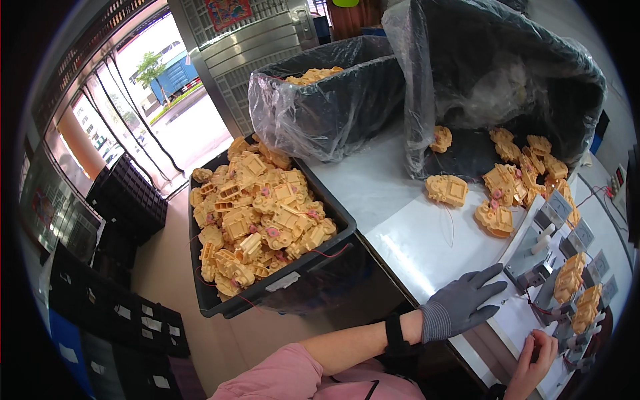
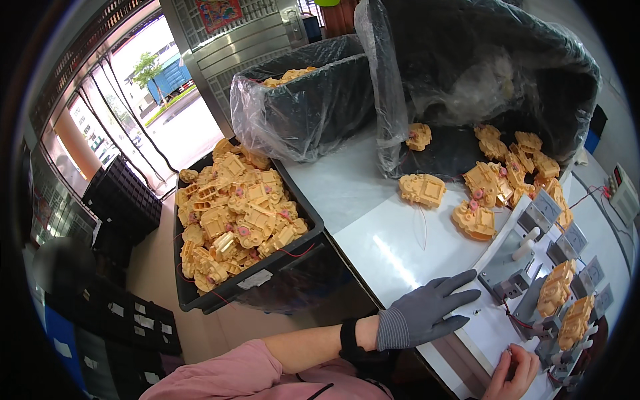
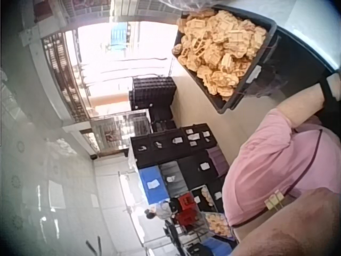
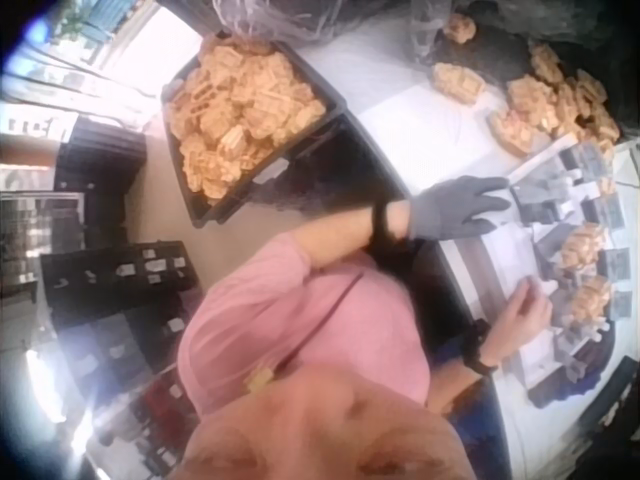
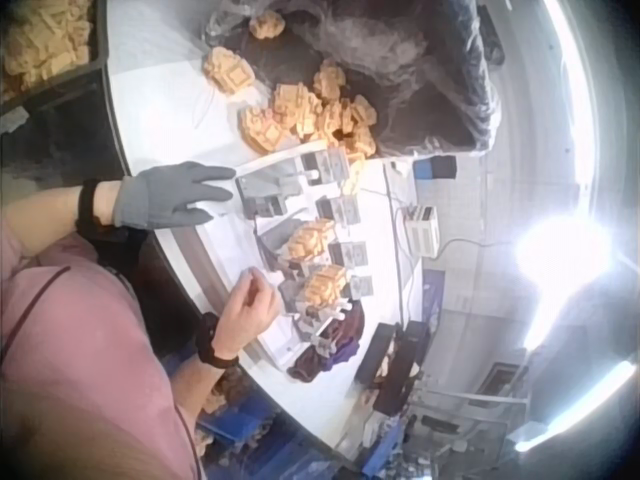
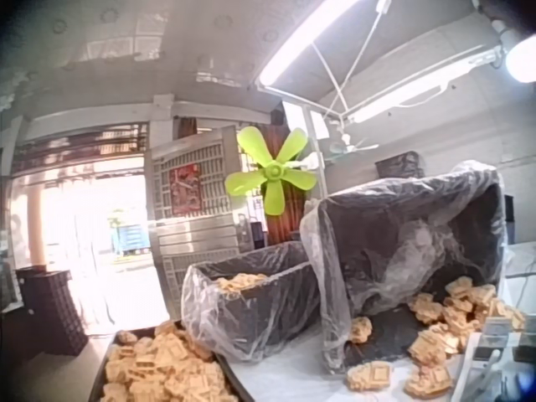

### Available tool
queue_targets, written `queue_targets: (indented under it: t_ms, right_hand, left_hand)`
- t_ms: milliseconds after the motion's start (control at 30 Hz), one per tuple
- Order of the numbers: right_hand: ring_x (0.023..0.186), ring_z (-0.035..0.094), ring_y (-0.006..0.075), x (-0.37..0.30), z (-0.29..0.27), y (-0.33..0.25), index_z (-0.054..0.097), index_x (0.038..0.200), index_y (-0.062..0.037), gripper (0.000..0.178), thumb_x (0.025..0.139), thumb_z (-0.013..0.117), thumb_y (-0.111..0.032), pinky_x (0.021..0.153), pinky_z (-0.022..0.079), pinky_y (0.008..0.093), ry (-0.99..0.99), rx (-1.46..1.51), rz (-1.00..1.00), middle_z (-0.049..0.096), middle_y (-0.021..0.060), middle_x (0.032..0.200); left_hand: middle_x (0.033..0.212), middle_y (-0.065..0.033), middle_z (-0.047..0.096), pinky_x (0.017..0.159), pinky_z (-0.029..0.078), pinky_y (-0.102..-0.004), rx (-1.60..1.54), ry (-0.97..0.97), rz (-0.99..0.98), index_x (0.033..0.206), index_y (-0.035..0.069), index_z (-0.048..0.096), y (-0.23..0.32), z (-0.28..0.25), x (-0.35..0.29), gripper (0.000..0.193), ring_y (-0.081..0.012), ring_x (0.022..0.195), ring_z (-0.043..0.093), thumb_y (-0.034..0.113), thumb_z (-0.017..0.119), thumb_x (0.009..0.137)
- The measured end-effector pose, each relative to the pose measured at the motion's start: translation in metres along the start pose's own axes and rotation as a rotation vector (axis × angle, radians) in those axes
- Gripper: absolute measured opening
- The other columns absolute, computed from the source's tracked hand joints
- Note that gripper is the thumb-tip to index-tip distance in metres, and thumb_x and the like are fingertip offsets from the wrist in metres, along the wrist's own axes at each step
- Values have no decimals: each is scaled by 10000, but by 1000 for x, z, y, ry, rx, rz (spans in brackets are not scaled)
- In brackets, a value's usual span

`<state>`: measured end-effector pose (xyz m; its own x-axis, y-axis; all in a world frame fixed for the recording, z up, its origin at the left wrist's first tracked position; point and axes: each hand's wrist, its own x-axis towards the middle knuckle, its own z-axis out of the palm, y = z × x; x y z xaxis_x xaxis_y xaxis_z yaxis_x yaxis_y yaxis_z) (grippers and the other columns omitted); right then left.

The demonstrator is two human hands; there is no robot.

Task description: Inspecting plastic toy components and placing them onto an assembly or testing fixture.

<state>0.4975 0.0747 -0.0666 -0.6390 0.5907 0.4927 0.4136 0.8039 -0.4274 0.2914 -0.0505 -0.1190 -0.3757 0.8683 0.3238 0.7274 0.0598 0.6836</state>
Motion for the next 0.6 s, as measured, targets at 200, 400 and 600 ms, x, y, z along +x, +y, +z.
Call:
queue_targets:
  t_ms: [200,400,600]
  right_hand:
    - [839,596,351,-4,-13,2,712,1033,5,161,941,665,-119,763,466,431,8,-29,38,646,178,881]
    - [843,565,288,-6,16,13,687,914,-46,112,809,726,-55,783,444,382,95,44,104,585,104,868]
    - [788,578,221,-2,13,15,723,906,-124,130,790,779,-144,703,407,365,117,1,25,614,8,815]
  left_hand:
    - [1552,-206,352,1008,489,-471,-22,4,34,1410,84,499,8,7,6,510,-428,1231,521,282,610,954]
    - [1526,-222,394,994,504,-420,-28,47,5,1379,90,570,0,-3,-3,481,-382,1260,528,205,676,925]
    - [1522,-231,390,1145,346,-404,-68,-31,-105,1369,22,563,23,-22,1,444,-371,1405,405,145,618,946]
